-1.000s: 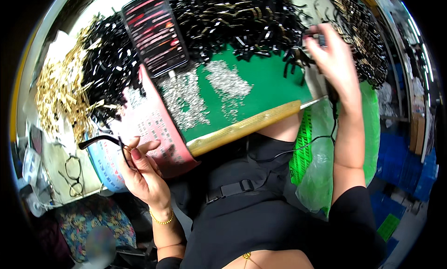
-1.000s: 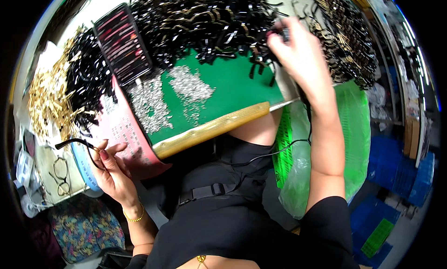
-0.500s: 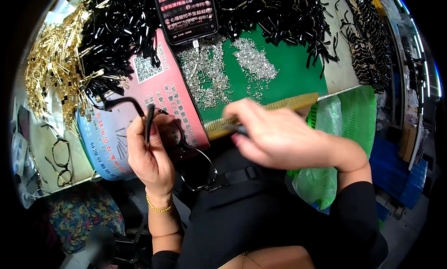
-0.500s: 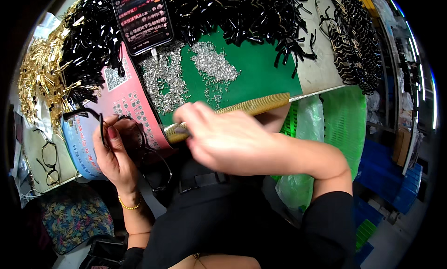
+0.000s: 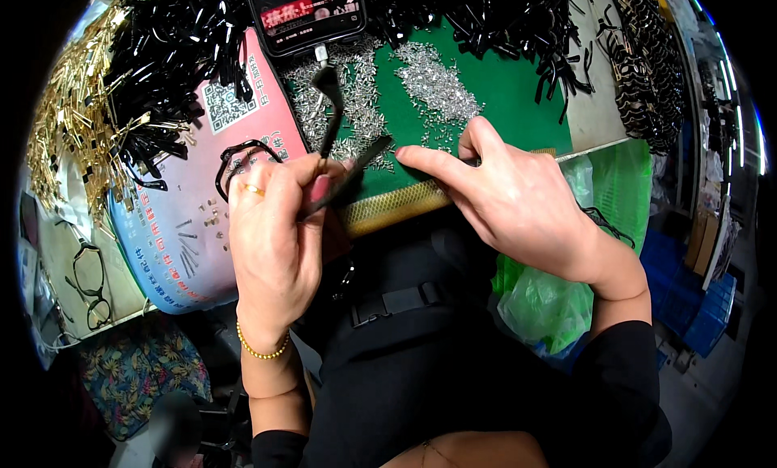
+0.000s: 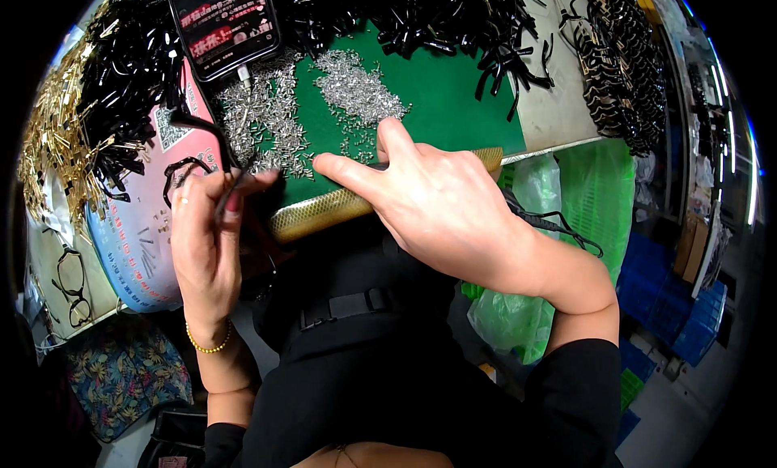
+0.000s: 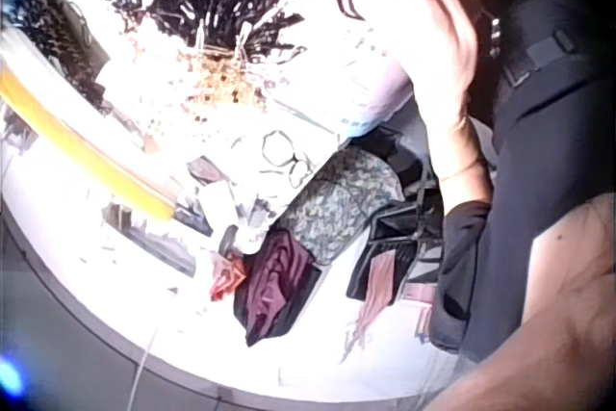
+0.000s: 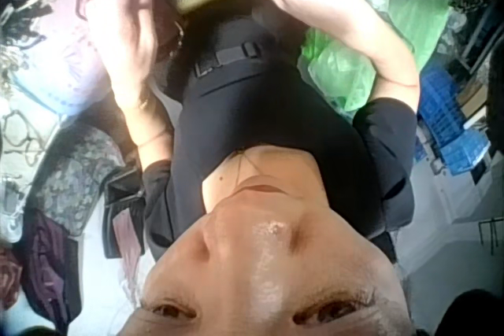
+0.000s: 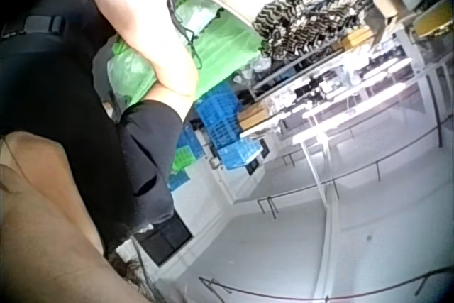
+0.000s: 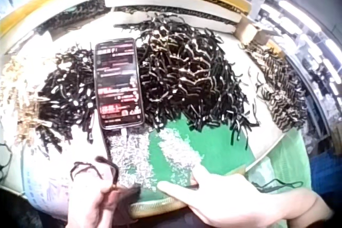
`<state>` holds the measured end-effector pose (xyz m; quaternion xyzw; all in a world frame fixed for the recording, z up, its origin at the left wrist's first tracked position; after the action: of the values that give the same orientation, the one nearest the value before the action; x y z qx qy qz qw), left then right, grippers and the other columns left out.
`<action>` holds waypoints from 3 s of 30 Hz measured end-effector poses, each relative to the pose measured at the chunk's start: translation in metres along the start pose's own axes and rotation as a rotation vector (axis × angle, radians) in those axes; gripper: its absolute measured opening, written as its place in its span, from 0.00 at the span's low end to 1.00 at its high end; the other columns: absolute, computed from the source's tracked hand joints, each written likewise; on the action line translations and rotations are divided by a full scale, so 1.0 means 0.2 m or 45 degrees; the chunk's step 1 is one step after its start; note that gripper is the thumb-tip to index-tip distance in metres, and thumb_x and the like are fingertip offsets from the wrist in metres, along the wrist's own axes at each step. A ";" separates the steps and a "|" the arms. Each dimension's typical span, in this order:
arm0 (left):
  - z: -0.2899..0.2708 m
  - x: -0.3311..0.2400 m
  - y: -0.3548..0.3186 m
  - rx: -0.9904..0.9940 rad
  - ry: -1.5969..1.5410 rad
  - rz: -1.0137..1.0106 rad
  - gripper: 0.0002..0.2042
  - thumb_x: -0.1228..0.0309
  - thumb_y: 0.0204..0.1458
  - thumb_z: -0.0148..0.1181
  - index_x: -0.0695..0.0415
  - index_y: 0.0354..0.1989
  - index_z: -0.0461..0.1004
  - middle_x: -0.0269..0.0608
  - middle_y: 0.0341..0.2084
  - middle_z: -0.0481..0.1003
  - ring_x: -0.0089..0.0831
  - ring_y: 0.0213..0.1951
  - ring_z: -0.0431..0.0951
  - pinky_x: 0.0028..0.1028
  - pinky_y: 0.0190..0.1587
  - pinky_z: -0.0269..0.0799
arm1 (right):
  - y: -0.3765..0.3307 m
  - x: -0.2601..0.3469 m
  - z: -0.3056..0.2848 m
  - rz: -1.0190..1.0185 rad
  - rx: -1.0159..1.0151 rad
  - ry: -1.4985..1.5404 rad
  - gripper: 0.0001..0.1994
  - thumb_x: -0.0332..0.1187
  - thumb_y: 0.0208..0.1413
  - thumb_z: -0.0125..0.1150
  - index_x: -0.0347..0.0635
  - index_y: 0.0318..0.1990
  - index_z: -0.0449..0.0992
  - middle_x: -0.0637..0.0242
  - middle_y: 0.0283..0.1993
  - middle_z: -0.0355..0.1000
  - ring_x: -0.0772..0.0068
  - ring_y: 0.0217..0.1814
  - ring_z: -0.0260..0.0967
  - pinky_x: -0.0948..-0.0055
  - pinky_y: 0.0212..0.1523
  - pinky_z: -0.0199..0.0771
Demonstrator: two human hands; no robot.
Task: The person assembles eyeglasses by hand, repeatedly picking up black plastic frames and inserting small metal screws into the hinge areas. The person uses a small screwdriver to tighten the screws and then places the assembled glasses on the table. The process is repeated multiple times with different frames.
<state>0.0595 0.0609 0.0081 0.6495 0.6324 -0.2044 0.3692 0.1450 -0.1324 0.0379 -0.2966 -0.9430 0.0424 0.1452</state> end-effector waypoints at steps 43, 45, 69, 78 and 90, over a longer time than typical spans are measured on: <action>-0.06 0.11 -0.06 -0.174 -0.211 -0.330 0.05 0.87 0.56 0.55 0.65 0.36 0.74 0.43 0.29 0.74 0.28 0.22 0.75 0.27 0.29 0.71 | 0.18 0.20 0.03 -0.318 0.223 0.111 0.30 0.27 0.52 0.60 0.65 0.64 0.72 0.60 0.35 0.65 0.60 0.30 0.75 0.63 0.22 0.71; -0.06 0.11 -0.06 -0.195 -0.185 -0.286 0.04 0.86 0.56 0.56 0.65 0.36 0.74 0.42 0.27 0.73 0.26 0.21 0.73 0.26 0.28 0.69 | 0.19 0.20 0.03 -0.313 0.210 0.113 0.29 0.27 0.52 0.60 0.65 0.64 0.72 0.60 0.35 0.64 0.60 0.30 0.75 0.63 0.22 0.72; -0.04 0.14 -0.07 -0.204 -0.513 -0.517 0.05 0.85 0.57 0.58 0.64 0.39 0.75 0.37 0.26 0.72 0.21 0.21 0.74 0.22 0.24 0.69 | 0.23 0.25 0.06 -0.498 -0.296 -0.356 0.24 0.35 0.51 0.62 0.64 0.58 0.74 0.71 0.36 0.66 0.76 0.28 0.68 0.77 0.24 0.72; -0.07 0.16 -0.05 -0.216 -0.482 -0.519 0.08 0.81 0.65 0.50 0.64 0.49 0.72 0.38 0.38 0.79 0.16 0.28 0.76 0.16 0.27 0.73 | 0.22 0.18 0.01 -0.316 -0.199 -0.049 0.19 0.28 0.54 0.63 0.53 0.54 0.72 0.66 0.39 0.66 0.63 0.32 0.72 0.66 0.28 0.74; -0.25 0.20 -0.11 -0.978 -0.655 -0.304 0.32 0.48 0.70 0.41 0.67 0.66 0.63 0.25 0.24 0.58 0.11 0.21 0.54 0.16 0.19 0.48 | 0.00 0.00 -0.01 0.011 -0.066 -0.029 0.23 0.31 0.59 0.61 0.63 0.62 0.74 0.64 0.36 0.63 0.63 0.27 0.71 0.65 0.25 0.71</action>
<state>0.0323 0.1234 0.0057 0.3171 0.6204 -0.1509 0.7013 0.1458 -0.1320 0.0395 -0.3037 -0.9441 0.0221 0.1265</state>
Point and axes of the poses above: each hand's wrist, its own y-axis towards the middle knuckle, its own z-axis out of the palm, x = y × z, the point moved 5 cm from there along y, towards the middle knuckle
